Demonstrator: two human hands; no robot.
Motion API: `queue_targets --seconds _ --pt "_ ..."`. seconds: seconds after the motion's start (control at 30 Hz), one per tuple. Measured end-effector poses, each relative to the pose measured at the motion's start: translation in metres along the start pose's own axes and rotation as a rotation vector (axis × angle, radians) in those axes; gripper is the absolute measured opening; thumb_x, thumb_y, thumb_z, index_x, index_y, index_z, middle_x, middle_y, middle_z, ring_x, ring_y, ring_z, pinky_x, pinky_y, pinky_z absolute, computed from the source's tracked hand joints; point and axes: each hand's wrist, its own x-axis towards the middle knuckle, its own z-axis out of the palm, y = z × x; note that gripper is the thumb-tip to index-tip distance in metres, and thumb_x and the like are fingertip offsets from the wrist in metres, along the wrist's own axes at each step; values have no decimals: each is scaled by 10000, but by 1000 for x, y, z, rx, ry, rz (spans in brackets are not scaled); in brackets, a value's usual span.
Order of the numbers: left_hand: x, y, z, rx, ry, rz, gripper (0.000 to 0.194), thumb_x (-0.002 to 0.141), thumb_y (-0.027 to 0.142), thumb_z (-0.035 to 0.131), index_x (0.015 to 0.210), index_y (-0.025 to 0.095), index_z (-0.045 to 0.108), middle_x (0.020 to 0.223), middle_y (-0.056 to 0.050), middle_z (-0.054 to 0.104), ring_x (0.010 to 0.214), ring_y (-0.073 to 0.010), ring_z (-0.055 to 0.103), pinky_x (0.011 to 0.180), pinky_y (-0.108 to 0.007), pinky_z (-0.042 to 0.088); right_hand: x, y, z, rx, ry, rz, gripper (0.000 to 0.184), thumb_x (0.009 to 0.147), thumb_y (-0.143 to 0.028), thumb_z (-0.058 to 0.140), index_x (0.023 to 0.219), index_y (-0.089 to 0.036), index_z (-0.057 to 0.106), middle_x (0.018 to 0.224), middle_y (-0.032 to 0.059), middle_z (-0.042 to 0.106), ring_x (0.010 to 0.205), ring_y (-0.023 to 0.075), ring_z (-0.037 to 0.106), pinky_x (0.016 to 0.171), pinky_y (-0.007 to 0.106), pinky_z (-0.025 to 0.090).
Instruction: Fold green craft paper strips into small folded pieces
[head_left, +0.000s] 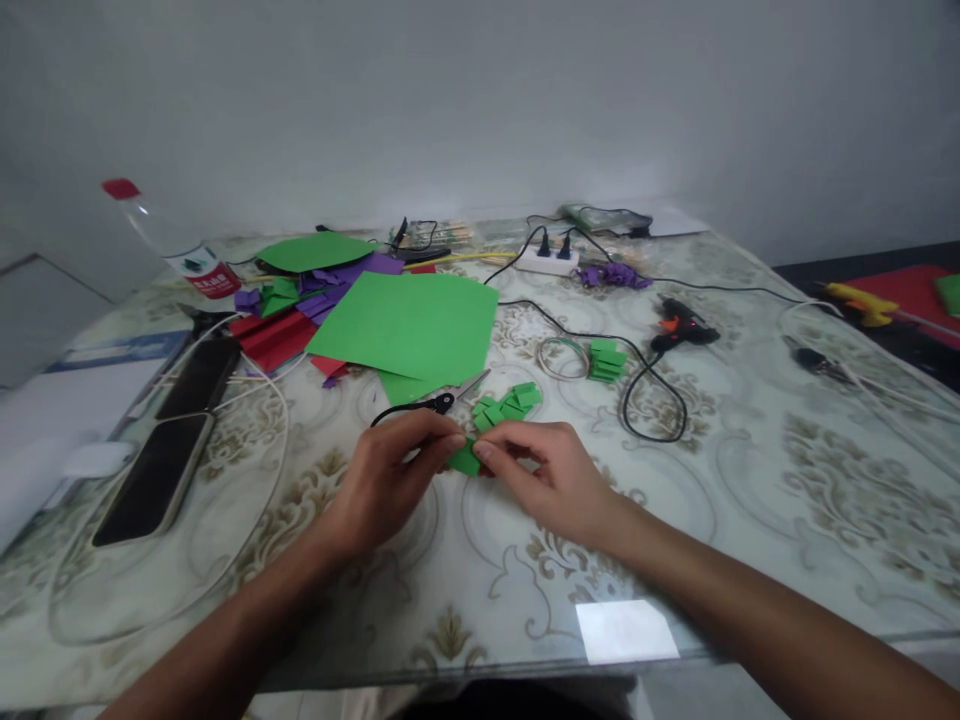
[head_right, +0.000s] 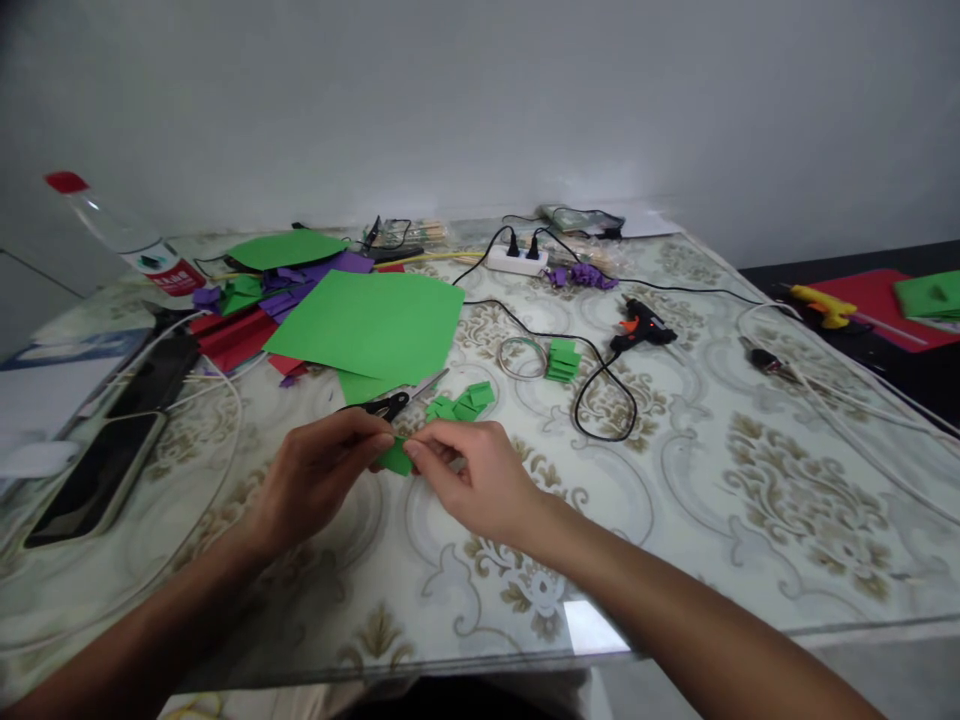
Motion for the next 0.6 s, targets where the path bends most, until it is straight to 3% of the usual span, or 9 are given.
queue_targets --seconds 0.37,0.6 --pt "-4 -3 8 -52 -53 -21 149 1002 277 618 908 187 691 800 -2 683 721 -130 605 661 -233 457 0 2 4 -42 -36 -2 245 995 -301 591 812 -189 709 719 21 718 658 156 638 560 243 442" --pt "2 -8 -5 -128 7 -82 223 1022 330 585 870 175 636 723 13 602 653 -118 545 604 -230 428 0 2 1 88 -17 53 252 985 -312 611 798 -180 714 719 26 734 651 152 652 614 253 488"
